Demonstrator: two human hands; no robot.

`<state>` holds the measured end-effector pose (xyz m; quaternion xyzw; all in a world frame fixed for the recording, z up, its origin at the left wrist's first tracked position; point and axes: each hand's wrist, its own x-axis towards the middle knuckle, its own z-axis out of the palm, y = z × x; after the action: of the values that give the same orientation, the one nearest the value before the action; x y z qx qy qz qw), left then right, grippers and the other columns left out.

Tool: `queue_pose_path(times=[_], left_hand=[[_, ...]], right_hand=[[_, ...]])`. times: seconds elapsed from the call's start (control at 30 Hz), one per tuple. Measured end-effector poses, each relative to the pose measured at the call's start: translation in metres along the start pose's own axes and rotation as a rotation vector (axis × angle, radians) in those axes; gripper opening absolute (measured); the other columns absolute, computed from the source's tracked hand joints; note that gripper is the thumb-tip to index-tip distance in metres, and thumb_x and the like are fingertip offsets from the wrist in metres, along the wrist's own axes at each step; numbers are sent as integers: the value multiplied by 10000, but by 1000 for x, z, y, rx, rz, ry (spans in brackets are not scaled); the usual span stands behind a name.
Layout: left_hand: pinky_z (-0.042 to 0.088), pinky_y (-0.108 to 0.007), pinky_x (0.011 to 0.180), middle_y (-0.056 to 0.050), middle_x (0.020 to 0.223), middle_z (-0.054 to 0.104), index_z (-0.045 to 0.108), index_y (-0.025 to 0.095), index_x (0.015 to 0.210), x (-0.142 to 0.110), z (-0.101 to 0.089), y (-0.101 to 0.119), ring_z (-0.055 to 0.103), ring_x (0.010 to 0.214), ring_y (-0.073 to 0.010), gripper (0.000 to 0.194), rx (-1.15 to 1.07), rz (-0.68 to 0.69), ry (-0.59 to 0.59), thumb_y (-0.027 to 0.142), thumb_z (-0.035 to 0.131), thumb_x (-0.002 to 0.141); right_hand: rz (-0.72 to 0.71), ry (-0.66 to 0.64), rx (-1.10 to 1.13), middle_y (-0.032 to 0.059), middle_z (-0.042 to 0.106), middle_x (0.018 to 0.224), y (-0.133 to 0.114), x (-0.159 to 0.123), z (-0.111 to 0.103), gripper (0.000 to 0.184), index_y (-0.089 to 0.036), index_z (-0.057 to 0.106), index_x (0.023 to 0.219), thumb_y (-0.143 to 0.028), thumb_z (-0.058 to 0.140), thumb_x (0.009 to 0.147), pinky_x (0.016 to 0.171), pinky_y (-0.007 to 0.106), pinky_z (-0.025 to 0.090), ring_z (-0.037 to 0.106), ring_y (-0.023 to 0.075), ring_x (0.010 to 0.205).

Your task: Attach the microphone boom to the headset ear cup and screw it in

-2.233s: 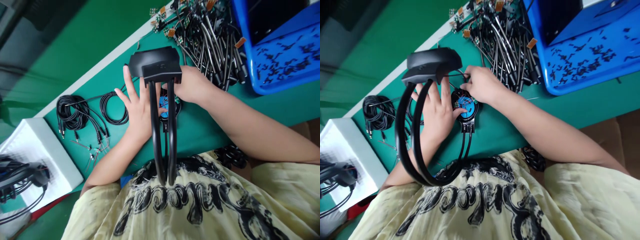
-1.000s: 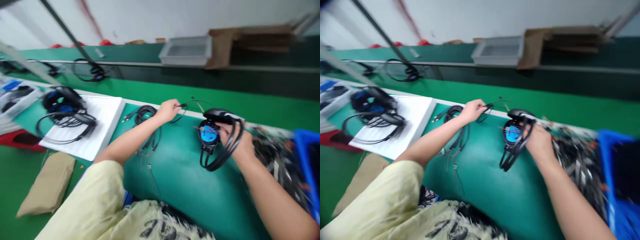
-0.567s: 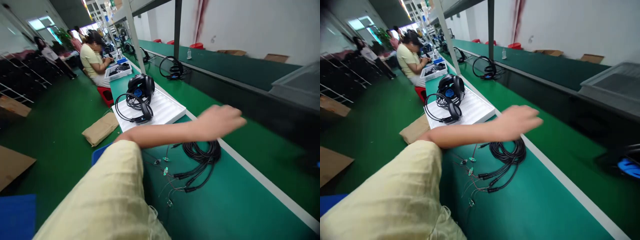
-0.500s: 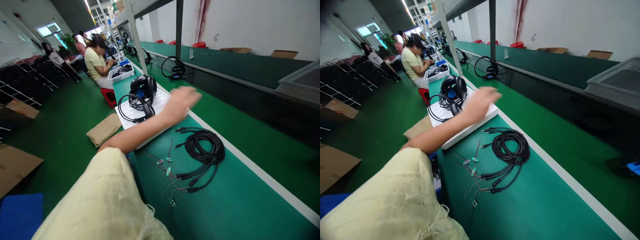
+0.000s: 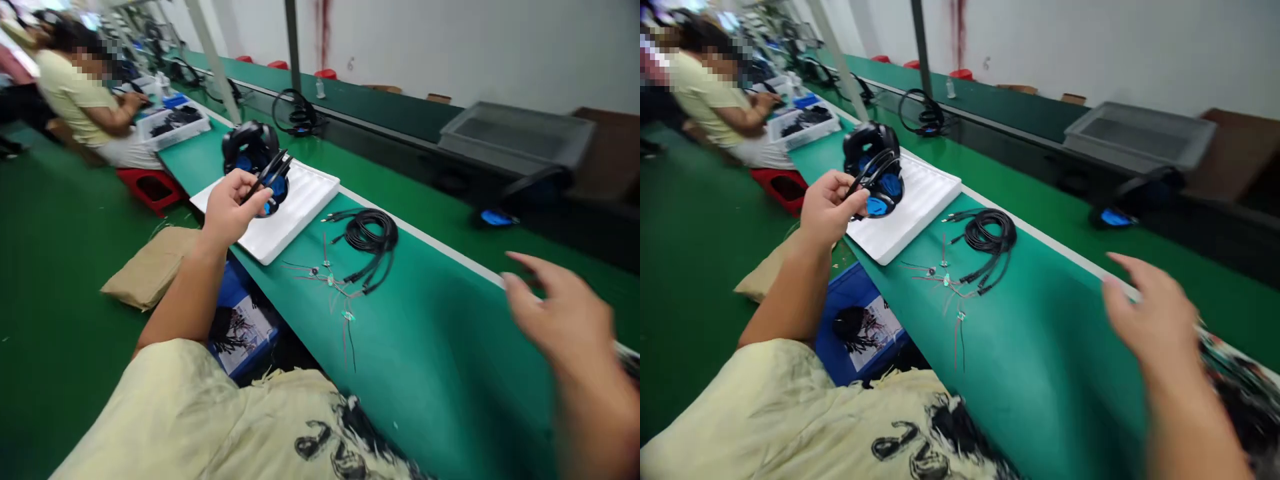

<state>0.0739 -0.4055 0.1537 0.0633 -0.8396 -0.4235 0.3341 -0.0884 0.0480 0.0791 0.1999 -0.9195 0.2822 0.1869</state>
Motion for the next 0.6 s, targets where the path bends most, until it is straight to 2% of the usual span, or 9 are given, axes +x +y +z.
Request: queue_pose_path(times=[0.07, 0.1, 0.17, 0.2, 0.27, 0.37, 0.4, 0.47, 0.6], left_hand=[[465, -212, 554, 51, 636, 628, 538, 167, 890, -15, 33, 51, 614, 574, -83, 249, -136, 25, -192, 319, 714, 800], [483, -223, 555, 32, 678, 651, 537, 176, 933, -24, 51, 75, 630, 594, -100, 226, -262, -2, -346, 316, 684, 831], [526, -245, 582, 15, 757, 667, 517, 194, 984, -42, 86, 113, 649, 619, -116, 223, -536, -87, -619, 312, 657, 856], [546, -256, 602, 17, 776, 663, 509, 202, 988, -52, 103, 127, 649, 620, -115, 220, -666, -150, -722, 309, 652, 860], [573, -278, 644, 19, 797, 652, 514, 209, 984, -69, 138, 144, 638, 611, -105, 189, -864, -297, -865, 313, 626, 873], [597, -359, 720, -39, 943, 684, 547, 220, 1103, -91, 195, 145, 678, 719, -151, 259, -972, -379, -1086, 400, 445, 947], [595, -393, 763, -68, 1034, 687, 539, 225, 1175, -97, 215, 140, 694, 817, -185, 330, -931, -285, -1171, 417, 369, 966], [557, -459, 889, -103, 1183, 661, 523, 226, 1264, -107, 254, 127, 662, 1036, -243, 398, -762, 38, -1314, 414, 321, 977], [417, -491, 1087, -100, 1216, 652, 633, 210, 1163, -122, 311, 105, 539, 1238, -260, 308, -370, 642, -1443, 334, 448, 950]], right_hand=[[-93, -102, 43, 134, 629, 1220, -31, -41, -6, 501, -338, 521, 1338, -364, 609, 846, 895, 495, 523, 606, 321, 1126], [-117, -117, 72, 128, 569, 1315, -47, -62, -9, 585, -314, 401, 1428, -370, 581, 874, 973, 495, 503, 563, 304, 1204], [-208, -57, 61, 179, 305, 1518, -75, -98, -14, 794, -239, 231, 1502, -433, 633, 845, 1068, 585, 405, 346, 361, 1390], [-262, -55, 29, 182, 180, 1565, -83, -115, -15, 825, -239, 252, 1487, -474, 669, 815, 1097, 633, 337, 226, 395, 1436], [-295, -88, -2, 177, 117, 1579, -89, -146, -15, 711, -234, 395, 1394, -485, 691, 798, 1106, 683, 265, 93, 428, 1458], [-174, -96, 95, 167, 393, 1456, -79, -192, -12, 285, -189, 573, 1090, -346, 642, 862, 1119, 614, 313, 252, 364, 1430], [-115, -82, 160, 154, 477, 1385, -74, -205, -10, 204, -185, 577, 1027, -313, 625, 876, 1118, 566, 349, 340, 321, 1392], [-20, -72, 309, 123, 568, 1281, -65, -223, -10, 172, -193, 570, 1010, -312, 610, 891, 1101, 483, 400, 458, 250, 1302], [161, -70, 518, 87, 640, 1120, -54, -229, -26, 230, -197, 559, 1045, -366, 604, 895, 959, 362, 490, 586, 194, 1077]])
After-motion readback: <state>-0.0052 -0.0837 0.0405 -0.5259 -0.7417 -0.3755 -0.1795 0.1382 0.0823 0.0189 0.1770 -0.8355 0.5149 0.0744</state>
